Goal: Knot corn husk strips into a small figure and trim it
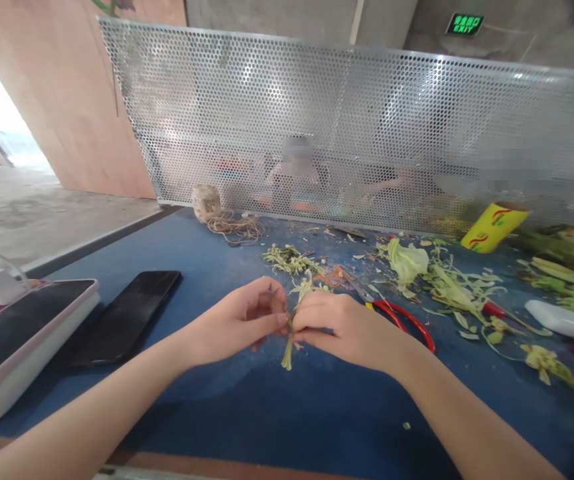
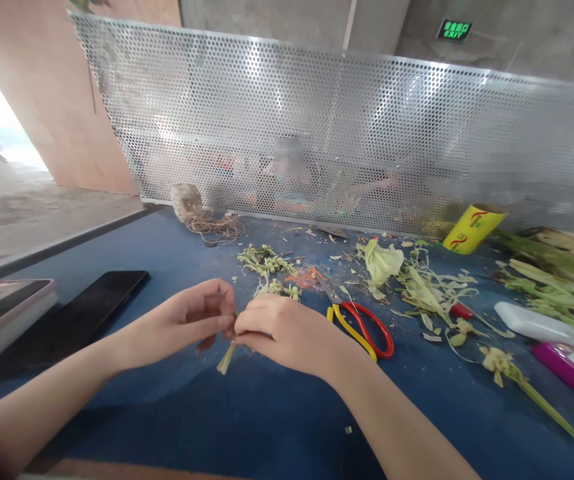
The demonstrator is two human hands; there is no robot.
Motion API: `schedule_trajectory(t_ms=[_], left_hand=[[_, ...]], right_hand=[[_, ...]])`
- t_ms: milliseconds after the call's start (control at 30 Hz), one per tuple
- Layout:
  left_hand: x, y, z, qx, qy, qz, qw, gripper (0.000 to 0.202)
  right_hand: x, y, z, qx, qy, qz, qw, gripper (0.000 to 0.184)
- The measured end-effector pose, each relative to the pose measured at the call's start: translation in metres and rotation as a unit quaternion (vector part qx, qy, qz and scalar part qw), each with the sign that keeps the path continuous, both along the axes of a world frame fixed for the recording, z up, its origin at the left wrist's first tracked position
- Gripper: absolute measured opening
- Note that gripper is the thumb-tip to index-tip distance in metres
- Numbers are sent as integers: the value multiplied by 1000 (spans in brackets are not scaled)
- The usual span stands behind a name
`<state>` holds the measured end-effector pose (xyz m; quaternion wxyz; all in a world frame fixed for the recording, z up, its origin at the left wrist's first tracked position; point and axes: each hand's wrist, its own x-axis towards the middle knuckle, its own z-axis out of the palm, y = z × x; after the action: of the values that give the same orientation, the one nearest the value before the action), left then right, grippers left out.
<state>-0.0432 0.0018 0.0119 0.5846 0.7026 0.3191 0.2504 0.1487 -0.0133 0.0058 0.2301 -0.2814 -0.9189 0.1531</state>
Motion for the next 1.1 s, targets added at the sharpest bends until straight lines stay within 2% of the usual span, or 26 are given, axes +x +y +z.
schedule_trajectory(t_ms=[133,233,400,733,867,1000,1100], left_hand=[[-1,0,0,51,1,9,999,18],[-1,1,-3,45,-4,12,999,19],[-1,4,-7,19,-63,28,997,34],[-2,2,-4,24,-48,56,997,49],[-3,-1,-3,83,-2,76,994,49],[-5,-4,-1,193,51,63,978,48],[-8,-4,-2,239,63,48,968,51]], right_hand=[[0,3,-2,45,-8,-27,999,15],[-1,4,-3,74,-23,-39,996,20],[-3,3,-3,108,-5,-63,992,20],[-4,2,-2,68,9,-34,997,19],[-4,3,-2,58,26,-26,998,18],[-2,3,-1,48,49,-23,997,15],[-1,2,-1,42,49,-27,998,15]])
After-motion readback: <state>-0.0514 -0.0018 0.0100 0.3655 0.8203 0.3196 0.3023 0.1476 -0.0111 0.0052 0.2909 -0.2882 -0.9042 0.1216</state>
